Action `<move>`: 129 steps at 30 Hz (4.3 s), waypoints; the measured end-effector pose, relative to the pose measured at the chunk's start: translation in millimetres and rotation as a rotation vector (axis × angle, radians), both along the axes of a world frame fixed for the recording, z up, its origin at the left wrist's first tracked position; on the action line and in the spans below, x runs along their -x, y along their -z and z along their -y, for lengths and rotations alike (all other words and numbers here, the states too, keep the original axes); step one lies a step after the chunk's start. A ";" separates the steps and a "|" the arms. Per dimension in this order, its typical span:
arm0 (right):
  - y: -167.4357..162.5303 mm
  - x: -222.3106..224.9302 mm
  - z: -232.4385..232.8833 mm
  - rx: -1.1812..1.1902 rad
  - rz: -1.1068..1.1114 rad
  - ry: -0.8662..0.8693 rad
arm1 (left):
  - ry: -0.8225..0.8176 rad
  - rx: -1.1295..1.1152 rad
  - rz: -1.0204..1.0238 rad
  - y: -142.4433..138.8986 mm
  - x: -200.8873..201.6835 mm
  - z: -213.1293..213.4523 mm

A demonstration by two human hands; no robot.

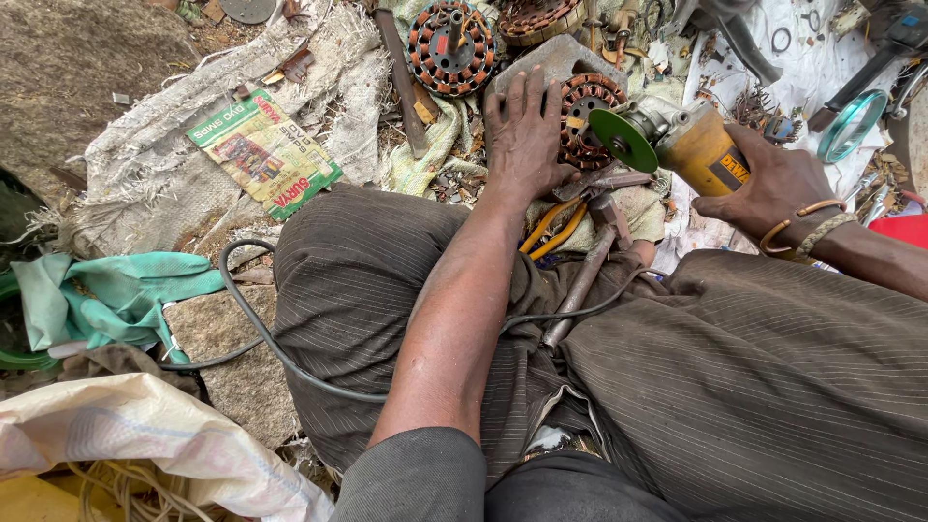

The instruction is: The person sits on the ground and uses a handheld angle grinder to grind the surface of a circular metal component. They hold the part steady with one hand while operating the grinder with the other, producing sparks. The person briefly sets the grinder down, picks up the part, and then resumes grinding.

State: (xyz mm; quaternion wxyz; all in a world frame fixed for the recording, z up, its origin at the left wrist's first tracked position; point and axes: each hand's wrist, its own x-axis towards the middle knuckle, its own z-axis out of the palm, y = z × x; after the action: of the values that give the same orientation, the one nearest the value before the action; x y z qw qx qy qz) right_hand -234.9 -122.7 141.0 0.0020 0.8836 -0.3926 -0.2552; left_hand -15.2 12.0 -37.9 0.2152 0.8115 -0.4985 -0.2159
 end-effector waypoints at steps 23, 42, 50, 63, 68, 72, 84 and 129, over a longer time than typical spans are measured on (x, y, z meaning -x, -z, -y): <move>-26.8 15.7 1.2 0.026 -0.061 0.026 | 0.043 0.116 0.210 12.3 3.6 13.8; -10.2 23.0 0.4 0.023 -0.003 0.006 | 0.023 -0.052 0.010 6.4 -4.6 7.8; -9.0 11.2 -6.6 0.011 0.001 0.050 | -0.002 -0.064 -0.063 23.0 -5.7 16.4; -6.3 1.7 -9.3 -0.019 0.037 -0.014 | -0.052 0.004 -0.004 19.0 -10.7 10.9; -9.0 -0.6 -12.4 -0.009 0.022 0.011 | -0.025 -0.059 -0.072 6.6 -13.8 7.0; -27.8 8.5 -6.4 0.029 -0.171 0.046 | -0.114 0.080 0.191 -2.4 -11.0 5.4; -30.9 120.4 87.8 0.027 0.106 0.186 | 0.151 0.215 -0.133 -22.6 6.4 -3.9; -30.7 33.9 26.6 0.076 -0.348 0.107 | -0.186 0.274 -0.261 4.4 2.5 21.5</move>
State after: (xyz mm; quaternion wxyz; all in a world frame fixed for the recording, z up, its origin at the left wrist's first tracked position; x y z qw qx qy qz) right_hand -268.8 -149.3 171.6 0.0895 0.8032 -0.4421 -0.3891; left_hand -17.7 -9.6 -42.3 0.4053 0.7823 -0.4141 -0.2287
